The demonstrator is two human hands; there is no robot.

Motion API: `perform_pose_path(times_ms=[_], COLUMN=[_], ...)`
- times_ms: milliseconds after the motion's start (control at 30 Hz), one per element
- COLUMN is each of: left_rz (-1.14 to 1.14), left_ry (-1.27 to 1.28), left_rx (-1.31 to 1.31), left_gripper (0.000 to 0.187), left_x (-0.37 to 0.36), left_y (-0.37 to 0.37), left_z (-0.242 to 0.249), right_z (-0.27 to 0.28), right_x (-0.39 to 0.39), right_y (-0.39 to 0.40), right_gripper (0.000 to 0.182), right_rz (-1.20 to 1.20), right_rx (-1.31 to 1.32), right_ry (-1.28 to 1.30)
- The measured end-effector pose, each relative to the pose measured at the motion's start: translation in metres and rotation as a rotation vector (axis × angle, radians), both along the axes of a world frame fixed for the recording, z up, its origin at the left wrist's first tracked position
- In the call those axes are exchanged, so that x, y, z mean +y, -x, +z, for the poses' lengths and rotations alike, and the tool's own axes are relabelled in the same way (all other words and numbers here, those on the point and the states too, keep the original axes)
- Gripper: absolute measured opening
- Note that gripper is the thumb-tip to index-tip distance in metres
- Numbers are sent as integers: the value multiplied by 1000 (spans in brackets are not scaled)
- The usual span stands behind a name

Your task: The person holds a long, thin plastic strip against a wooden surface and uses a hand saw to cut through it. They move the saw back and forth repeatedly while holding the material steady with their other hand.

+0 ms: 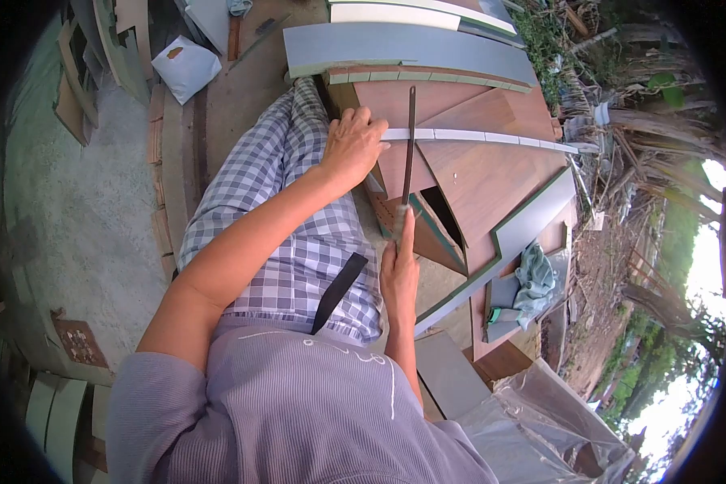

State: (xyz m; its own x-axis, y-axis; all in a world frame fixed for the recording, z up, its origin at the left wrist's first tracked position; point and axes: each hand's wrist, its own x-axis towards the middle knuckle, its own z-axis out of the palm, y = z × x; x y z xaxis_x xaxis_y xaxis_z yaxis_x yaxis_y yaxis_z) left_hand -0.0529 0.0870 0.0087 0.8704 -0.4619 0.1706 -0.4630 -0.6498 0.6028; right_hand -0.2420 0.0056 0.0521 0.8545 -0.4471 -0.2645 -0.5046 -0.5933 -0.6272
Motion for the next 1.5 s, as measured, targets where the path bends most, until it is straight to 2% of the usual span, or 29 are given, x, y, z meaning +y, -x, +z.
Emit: perform_pose_path(times_ms=[200,333,400,433,600,767,867,933,967,1067,1167,1233,1267,1467,1500], left_rz=[-5,-14,-13,-15,-21,-4,-16,-22,-17,-22,-14,-1,0,-5,-2], left_ry=[-8,7,13,13,3,16,-1,-12,4,17,18,19,14,-8,-1], left_rx=[1,33,17,21,15,4,40,63,48,35,22,6,18,49,44], left_gripper=[26,26,26,26,25,25,25,25,25,25,25,25,26,27,27], left_x=[4,4,4,5,3,6,5,5,5,3,2,5,5,5,5], left_y=[-1,0,0,1,0,-1,-1,0,0,-1,-1,-1,-2,-4,-3], left_z=[4,3,1,0,0,2,5,2,1,-1,-2,-1,0,2,0], right_z=[-18,-1,7,4,-16,-2,-3,6,4,-1,-3,-10,-12,-1,4], right_x=[-4,-4,-4,-4,-7,-7,-8,-6,-6,-5,-4,-5,-6,-7,-7], right_y=[-38,-10,4,7,-19,-43,-15,6,13,19,-17,-38,-39,-8,2], right_gripper=[61,61,62,62,62,62,62,62,62,62,62,62,62,61,62], right_rz=[50,14,-69,-71,53,13,72,-19,-24,-51,6,43,48,64,18], right_rx=[-274,-102,202,205,-165,-97,-192,66,73,77,-10,-198,-203,-121,-1], right_ry=[7,9,-92,-92,54,-61,65,-48,-49,-74,5,-2,-4,58,-21])
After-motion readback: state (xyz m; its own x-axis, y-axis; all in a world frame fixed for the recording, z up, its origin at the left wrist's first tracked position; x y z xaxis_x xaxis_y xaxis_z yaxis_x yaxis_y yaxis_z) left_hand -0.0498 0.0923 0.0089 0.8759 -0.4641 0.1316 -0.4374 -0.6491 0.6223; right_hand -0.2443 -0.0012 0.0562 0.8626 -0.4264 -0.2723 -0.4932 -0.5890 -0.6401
